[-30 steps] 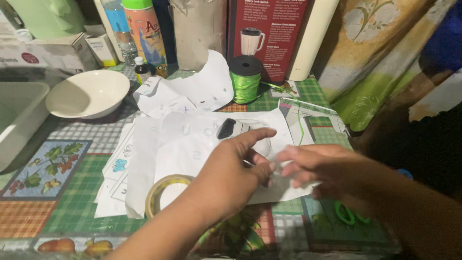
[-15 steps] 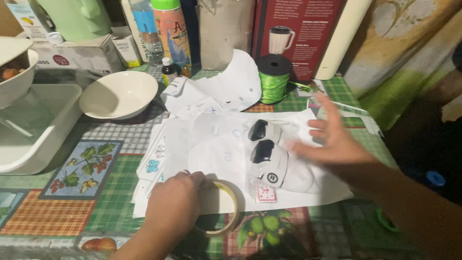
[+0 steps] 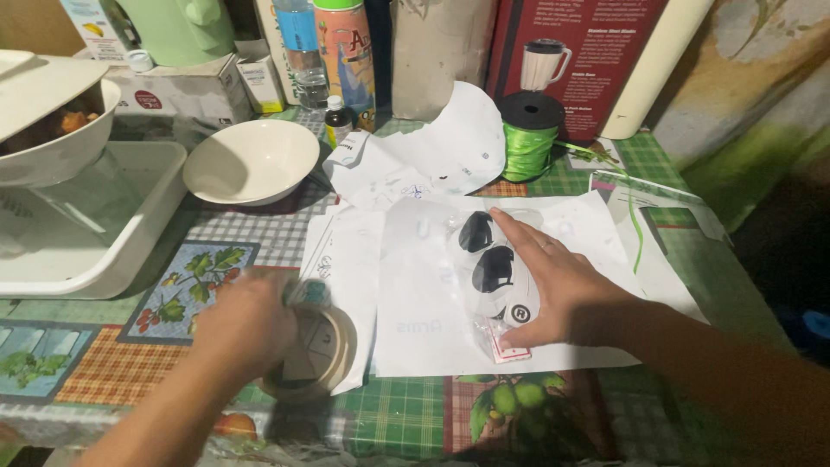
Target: The person wraps a pair of white slippers in a white paper bag, seals it with clear tape, and cuts the tape with green scissors. They then fold the bag edges and place the wrapped item on the table.
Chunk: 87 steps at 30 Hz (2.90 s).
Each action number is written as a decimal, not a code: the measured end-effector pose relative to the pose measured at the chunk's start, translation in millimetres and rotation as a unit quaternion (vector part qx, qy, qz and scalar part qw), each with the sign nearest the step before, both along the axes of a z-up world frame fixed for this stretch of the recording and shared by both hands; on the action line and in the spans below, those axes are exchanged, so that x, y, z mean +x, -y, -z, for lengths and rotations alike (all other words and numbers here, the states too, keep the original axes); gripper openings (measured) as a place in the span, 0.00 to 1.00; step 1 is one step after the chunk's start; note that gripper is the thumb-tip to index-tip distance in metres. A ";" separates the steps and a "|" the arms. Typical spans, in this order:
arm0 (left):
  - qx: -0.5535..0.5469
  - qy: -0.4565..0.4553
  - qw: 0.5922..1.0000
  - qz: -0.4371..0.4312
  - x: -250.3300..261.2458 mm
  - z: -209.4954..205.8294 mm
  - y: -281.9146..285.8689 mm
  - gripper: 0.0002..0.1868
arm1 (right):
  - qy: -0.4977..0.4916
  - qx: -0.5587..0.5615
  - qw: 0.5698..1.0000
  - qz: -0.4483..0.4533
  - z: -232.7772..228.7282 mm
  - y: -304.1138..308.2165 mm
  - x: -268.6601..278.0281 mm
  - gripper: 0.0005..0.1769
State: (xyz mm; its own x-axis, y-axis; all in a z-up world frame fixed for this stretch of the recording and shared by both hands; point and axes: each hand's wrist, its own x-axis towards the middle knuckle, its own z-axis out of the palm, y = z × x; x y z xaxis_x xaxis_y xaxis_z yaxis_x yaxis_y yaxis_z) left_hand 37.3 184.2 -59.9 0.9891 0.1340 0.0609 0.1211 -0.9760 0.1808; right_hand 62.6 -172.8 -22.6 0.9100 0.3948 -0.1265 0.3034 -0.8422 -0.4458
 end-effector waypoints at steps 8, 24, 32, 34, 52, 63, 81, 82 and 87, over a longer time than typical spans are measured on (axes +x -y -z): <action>-0.162 -0.135 0.977 -0.033 55.1 2.4 96.5 0.24 | 0.023 -0.041 0.999 0.028 -8.8 -8.6 -9.4 0.86; -0.535 0.002 0.845 -0.020 71.4 -11.0 198.9 0.17 | -0.032 0.202 0.978 -0.045 20.8 38.6 19.8 0.75; -0.313 0.197 0.925 0.083 46.2 34.5 207.3 0.24 | -0.097 0.289 0.952 -0.043 28.3 44.4 20.5 0.78; -0.233 0.166 0.948 0.142 43.2 34.2 222.6 0.25 | -0.051 0.235 0.970 -0.030 28.9 41.4 21.4 0.76; -0.114 0.063 0.981 0.144 34.1 11.5 242.3 0.43 | -0.063 0.281 0.920 0.266 21.5 113.4 50.2 0.55; -0.167 0.086 0.968 0.167 32.8 11.2 242.3 0.39 | 0.037 0.323 0.930 0.170 52.4 50.7 37.4 0.55; -0.048 -0.070 0.977 0.198 23.1 -29.1 243.1 0.37 | -0.134 0.467 0.848 0.211 9.4 64.2 48.3 0.27; -0.050 -0.069 0.977 0.197 23.4 -28.7 243.5 0.37 | -0.145 0.506 0.820 0.225 5.1 63.0 55.0 0.22; -0.050 -0.073 0.977 0.192 24.0 -27.0 244.1 0.35 | -0.223 0.602 0.692 0.330 12.5 41.1 79.3 0.13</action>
State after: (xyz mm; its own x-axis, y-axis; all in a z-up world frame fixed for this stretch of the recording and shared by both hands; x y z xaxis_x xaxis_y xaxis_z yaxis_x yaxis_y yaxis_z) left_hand 61.2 -59.9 -32.8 0.9648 -0.2509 -0.0784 -0.2193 -0.9327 0.2864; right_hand 141.9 -213.8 -35.1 0.9187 -0.0243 -0.3941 -0.3645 0.3315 -0.8702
